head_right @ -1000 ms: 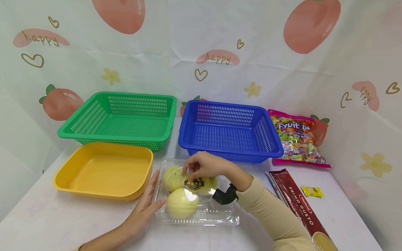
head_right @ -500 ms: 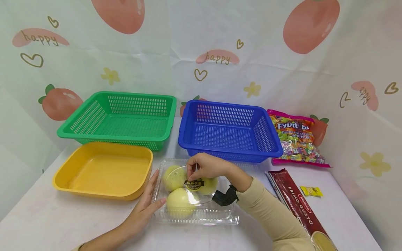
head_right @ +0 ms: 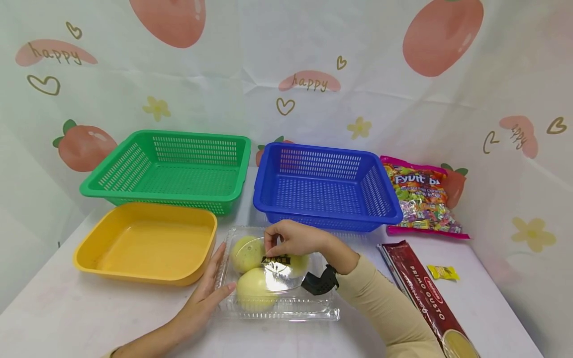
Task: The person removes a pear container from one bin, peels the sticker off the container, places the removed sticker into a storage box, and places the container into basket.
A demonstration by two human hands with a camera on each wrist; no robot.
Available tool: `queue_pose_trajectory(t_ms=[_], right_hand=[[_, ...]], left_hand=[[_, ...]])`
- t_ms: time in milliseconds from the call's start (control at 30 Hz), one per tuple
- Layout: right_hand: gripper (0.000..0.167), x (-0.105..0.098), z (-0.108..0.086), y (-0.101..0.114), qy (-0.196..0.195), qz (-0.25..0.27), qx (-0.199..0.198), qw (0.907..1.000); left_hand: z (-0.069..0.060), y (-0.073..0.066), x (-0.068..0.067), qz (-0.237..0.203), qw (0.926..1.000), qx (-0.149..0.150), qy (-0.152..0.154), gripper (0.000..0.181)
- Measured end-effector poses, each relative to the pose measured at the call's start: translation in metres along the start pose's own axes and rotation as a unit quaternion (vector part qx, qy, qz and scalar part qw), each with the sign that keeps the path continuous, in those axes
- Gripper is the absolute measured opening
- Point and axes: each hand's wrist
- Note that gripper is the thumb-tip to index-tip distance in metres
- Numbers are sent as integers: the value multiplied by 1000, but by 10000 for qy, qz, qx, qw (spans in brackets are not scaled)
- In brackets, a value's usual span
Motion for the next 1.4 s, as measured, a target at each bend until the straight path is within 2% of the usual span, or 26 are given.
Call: queue_pose_trajectory(t_ms=[167,533,900,1400], right_hand=[[10,0,0,-1,0,69,-5,10000],[7,1,0,-4,48,544,121,9984],[8,0,-2,-6,8,840,48,9965],[9,0,-2,-11,14,1081,-17,9941]], left_hand=[[-1,-1,0,38,10000,4,-22,79],[-4,-3,0,-23,9996,273,12,77],[-1,0,-1,18,10000,-20,30,79],[-1,1,-1,33,9999,88,46,79]])
Point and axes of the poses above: each hand's wrist, its own z-axis towards the middle knuckle, its own x-axis out of the palm, y = z × x, and after that the axes turned 2 degrees about x, right-handed
